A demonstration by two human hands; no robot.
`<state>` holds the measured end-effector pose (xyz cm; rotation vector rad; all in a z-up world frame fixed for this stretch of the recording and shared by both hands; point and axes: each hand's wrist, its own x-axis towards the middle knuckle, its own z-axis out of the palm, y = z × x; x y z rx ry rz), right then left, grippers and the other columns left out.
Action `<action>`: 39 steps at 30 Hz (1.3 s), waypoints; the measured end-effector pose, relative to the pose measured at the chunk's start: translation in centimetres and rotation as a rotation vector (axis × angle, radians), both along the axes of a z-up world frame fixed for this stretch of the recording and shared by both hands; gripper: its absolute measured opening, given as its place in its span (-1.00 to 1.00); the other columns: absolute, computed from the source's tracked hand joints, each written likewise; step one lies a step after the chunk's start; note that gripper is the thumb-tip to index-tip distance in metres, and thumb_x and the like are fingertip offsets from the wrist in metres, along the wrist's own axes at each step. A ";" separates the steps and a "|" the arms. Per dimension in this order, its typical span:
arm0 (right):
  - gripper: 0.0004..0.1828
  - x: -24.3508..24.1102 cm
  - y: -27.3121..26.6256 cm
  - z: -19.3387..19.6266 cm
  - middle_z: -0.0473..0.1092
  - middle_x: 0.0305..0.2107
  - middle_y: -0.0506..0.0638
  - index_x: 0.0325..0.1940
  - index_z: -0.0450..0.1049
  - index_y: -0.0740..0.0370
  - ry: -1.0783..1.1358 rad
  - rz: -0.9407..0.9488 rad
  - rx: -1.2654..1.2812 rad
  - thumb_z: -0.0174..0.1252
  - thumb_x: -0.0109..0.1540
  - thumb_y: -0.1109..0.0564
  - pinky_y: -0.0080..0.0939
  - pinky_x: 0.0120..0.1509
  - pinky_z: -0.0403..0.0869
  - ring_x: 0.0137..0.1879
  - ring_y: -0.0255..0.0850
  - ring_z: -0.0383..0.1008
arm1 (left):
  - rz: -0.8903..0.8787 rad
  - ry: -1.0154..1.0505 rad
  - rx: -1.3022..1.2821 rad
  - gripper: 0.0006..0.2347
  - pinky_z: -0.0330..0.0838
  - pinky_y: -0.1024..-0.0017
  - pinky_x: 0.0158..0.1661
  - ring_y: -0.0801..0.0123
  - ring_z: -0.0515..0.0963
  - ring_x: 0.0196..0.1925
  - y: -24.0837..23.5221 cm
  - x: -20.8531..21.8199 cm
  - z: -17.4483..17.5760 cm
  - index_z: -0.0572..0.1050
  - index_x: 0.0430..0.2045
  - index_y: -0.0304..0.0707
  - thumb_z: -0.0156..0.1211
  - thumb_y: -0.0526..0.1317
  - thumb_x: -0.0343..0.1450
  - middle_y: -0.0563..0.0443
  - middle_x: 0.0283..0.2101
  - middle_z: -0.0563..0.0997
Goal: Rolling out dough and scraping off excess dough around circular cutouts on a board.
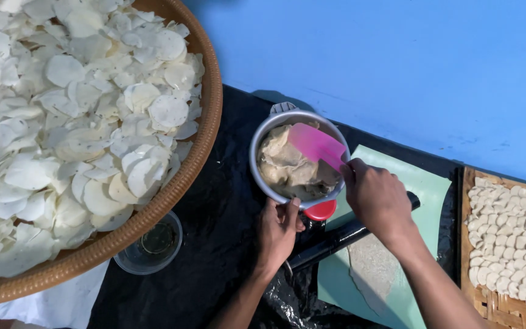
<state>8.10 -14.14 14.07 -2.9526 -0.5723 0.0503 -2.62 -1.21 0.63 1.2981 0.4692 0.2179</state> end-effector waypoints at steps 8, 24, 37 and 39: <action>-0.68 -0.9 3.0 -2.2 0.49 -0.56 0.33 0.08 0.44 0.13 0.102 -0.011 0.040 -0.09 0.41 -0.06 0.27 -0.29 0.51 -0.40 0.33 0.54 | 0.017 0.019 -0.032 -0.73 0.47 0.51 -0.52 0.50 0.50 -0.61 -0.3 0.1 0.1 0.43 -0.09 -0.48 0.15 -0.18 0.50 0.03 -0.62 0.49; -0.52 3.1 0.8 -7.2 0.30 -0.66 -0.10 -0.38 0.50 0.33 0.778 -0.034 0.648 0.02 0.41 -0.10 -0.21 -0.51 0.19 -0.57 -0.30 0.19 | 0.032 0.020 0.050 -0.72 0.46 0.52 -0.54 0.50 0.50 -0.62 -0.7 0.1 0.5 0.44 -0.15 -0.54 0.18 -0.17 0.49 -0.04 -0.57 0.52; -0.51 2.6 -2.3 -3.9 0.12 -0.64 -0.21 -0.38 0.39 0.23 0.927 -0.039 0.820 -0.03 0.40 -0.20 -0.35 -0.56 0.04 -0.58 -0.44 0.03 | 0.045 0.016 0.005 -0.71 0.44 0.53 -0.52 0.54 0.48 -0.58 -0.8 0.1 0.5 0.44 -0.11 -0.51 0.19 -0.17 0.49 0.01 -0.54 0.53; -0.57 1.8 -3.7 -3.0 0.12 -0.64 -0.21 -0.34 0.40 0.19 0.902 -0.088 0.853 -0.02 0.37 -0.20 -0.35 -0.55 0.05 -0.58 -0.43 0.04 | 0.062 -0.044 -0.003 -0.76 0.46 0.52 -0.49 0.54 0.48 -0.56 -1.1 0.2 -0.4 0.45 -0.11 -0.46 0.16 -0.19 0.51 0.03 -0.54 0.52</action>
